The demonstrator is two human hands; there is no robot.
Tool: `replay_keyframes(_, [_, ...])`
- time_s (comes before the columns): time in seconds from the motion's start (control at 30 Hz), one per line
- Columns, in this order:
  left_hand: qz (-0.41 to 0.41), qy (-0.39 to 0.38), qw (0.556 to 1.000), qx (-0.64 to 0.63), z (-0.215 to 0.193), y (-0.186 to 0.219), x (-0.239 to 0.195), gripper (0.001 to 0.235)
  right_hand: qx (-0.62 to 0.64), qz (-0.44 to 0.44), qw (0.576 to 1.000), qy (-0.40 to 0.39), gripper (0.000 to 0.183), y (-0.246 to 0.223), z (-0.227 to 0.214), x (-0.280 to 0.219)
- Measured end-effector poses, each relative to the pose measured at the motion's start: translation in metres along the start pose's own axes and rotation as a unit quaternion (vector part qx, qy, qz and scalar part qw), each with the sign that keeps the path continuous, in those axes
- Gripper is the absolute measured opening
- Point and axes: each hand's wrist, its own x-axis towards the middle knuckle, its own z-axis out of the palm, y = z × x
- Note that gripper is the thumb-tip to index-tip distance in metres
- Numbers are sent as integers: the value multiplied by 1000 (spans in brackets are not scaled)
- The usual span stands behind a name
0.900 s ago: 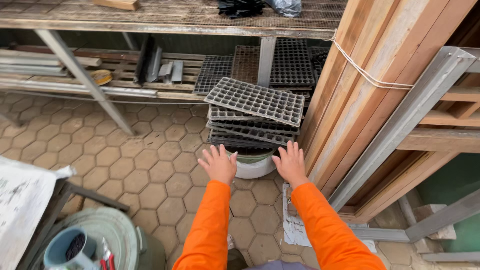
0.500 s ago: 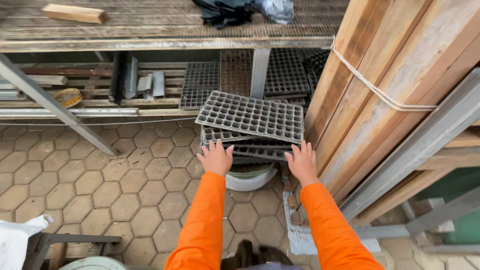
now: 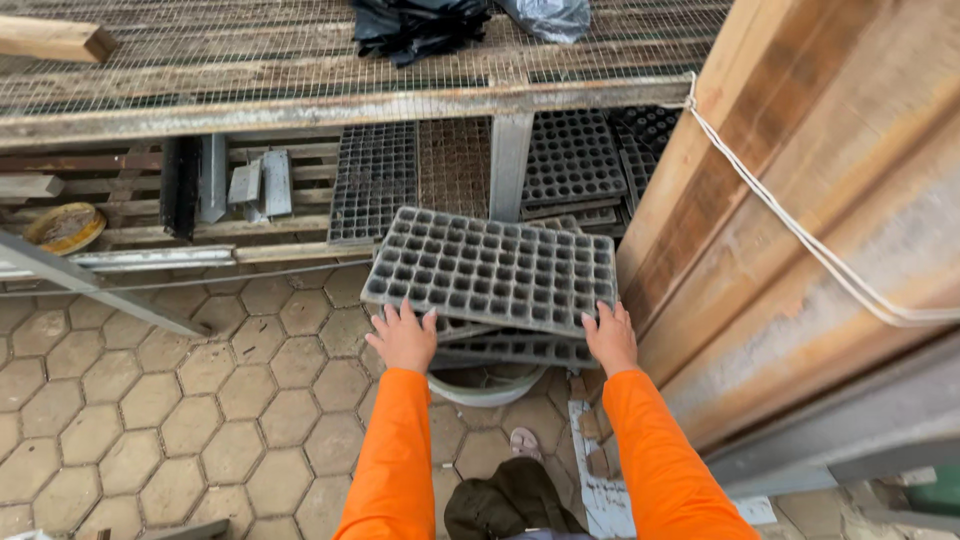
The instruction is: The person carries seedling trays to a work table, fills the tray cells with soil using a small hand trowel, and then places seeds into the soil by hand.
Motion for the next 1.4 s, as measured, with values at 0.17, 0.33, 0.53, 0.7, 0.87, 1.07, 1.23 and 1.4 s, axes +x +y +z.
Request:
replay_keyframes(0.17, [-65,-3,997,34,44,5,68,68,-39,28,999,-10,61,15,28,75])
replay_keyframes(0.33, [-112,33,992,46,90,-16,103,75,-7,84,996,-36,55,29,50,122])
replay_keyframes(0.53, [-170,22,982,74,99,-33,115,79,83,98,991,31,55,42,55,157])
replay_keyframes(0.7, [-266,-60,958,84,79,-39,127,80,251,114,961,-31,61,48,58,193])
replay_keyframes(0.87, [-303,23,952,-18,82,-68,133,96,237,166,950,-112,67,43,57,192])
replay_keyframes(1.07, [-424,41,751,-504,98,-128,123,109,527,388,707,-268,78,57,50,179])
replay_keyframes(1.23, [-405,-109,549,-723,110,-133,119,122,541,427,667,-283,99,69,58,194])
replay_keyframes(1.4, [-387,-98,582,-708,137,-126,141,114,517,467,674,-246,88,59,69,186])
